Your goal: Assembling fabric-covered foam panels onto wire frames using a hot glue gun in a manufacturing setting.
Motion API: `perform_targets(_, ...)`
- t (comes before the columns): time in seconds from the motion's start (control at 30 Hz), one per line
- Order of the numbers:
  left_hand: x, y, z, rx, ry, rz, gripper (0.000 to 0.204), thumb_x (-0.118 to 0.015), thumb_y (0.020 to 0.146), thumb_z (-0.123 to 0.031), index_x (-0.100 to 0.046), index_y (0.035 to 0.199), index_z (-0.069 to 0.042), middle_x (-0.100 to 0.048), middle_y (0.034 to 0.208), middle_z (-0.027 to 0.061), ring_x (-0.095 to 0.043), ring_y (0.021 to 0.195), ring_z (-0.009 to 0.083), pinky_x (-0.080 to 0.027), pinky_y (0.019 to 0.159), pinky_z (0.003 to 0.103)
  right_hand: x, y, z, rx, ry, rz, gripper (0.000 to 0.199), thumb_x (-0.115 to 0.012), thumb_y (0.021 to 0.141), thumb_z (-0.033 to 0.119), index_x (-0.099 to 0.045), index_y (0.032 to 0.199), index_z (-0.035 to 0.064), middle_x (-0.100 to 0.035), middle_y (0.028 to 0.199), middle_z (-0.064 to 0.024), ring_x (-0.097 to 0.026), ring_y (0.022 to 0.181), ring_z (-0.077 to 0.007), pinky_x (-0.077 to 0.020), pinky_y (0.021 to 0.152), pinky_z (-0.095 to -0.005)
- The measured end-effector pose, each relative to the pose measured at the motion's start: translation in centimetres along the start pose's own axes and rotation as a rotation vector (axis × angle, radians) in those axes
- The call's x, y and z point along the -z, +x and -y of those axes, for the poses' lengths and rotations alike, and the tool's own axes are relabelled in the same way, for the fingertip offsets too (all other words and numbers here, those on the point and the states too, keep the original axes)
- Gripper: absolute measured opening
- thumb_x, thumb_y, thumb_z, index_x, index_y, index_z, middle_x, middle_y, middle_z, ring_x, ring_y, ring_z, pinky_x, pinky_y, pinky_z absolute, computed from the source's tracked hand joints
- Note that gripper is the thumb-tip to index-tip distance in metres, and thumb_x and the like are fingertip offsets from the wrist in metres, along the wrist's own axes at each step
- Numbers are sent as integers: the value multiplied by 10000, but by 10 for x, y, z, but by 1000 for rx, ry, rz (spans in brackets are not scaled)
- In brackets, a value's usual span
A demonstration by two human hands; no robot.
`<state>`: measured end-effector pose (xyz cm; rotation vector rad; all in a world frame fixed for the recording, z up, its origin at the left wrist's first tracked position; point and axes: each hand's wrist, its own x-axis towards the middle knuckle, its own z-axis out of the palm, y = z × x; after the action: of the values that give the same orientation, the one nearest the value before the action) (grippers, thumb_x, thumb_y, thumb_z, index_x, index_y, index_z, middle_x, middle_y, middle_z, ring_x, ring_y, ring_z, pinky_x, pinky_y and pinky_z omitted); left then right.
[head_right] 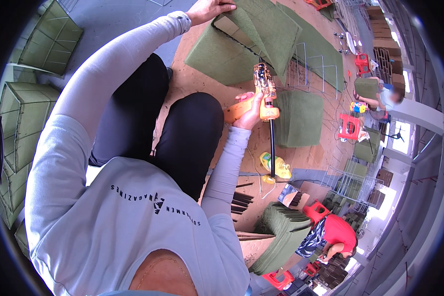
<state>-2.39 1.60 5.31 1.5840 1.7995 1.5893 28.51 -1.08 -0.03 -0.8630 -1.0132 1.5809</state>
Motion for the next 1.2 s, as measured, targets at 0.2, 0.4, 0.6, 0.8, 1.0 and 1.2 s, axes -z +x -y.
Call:
perform_targets(0.2, -1, 1, -2, 14, 33, 24, 203, -578, 827, -197, -654, 907, -27, -651, 809, 162, -637, 747, 262, -473, 685, 350, -4, -2, 1, 14, -4, 34, 371, -452, 931, 396, -467, 855, 33, -473, 700, -56, -484, 631, -167, -461, 609, -324)
perform_targets(0.4, 1, -1, 4, -3, -17, 0, 204, -582, 826, -192, -647, 905, -16, -640, 813, 180, -631, 752, 268, -468, 690, 357, 6, 0, -3, 24, -33, 18, 382, -454, 927, 408, -472, 864, 32, -482, 714, -59, -484, 630, -167, -465, 614, -324)
perform_targets(0.6, 13, 3, 15, -26, 41, 28, 209, -584, 828, -188, -645, 922, -12, -641, 828, 185, -634, 767, 263, -468, 701, 354, 25, 6, -8, -15, 91, -52, 423, -460, 911, 448, -476, 873, 27, -490, 744, -63, -503, 664, -181, -470, 658, -351)
perform_targets(0.8, 17, -3, 9, 30, -15, 196, 247, -588, 841, -214, -643, 952, -1, -643, 845, 192, -636, 768, 259, -471, 705, 357, 107, -13, -27, -19, 17, -7, 604, -397, 882, 571, -492, 990, -15, -570, 931, -157, -553, 926, -299, -422, 886, -413)
perform_targets(1.0, 22, -8, 13, -78, 126, 294, 279, -566, 878, -265, -633, 996, -21, -632, 892, 99, -617, 850, 198, -472, 776, 304, 209, -24, -67, -87, 87, -210, 667, -371, 834, 670, -528, 1032, 52, -604, 1016, -127, -581, 936, -246, -451, 695, -281)
perform_targets(1.2, 32, -33, 4, -120, 218, 320, 166, -584, 847, -98, -643, 965, 3, -618, 987, 90, -600, 946, 216, -460, 829, 298, 250, -26, -112, -226, 214, -358, 512, -457, 880, 515, -519, 1121, 68, -614, 1047, -131, -593, 941, -231, -492, 706, -310)
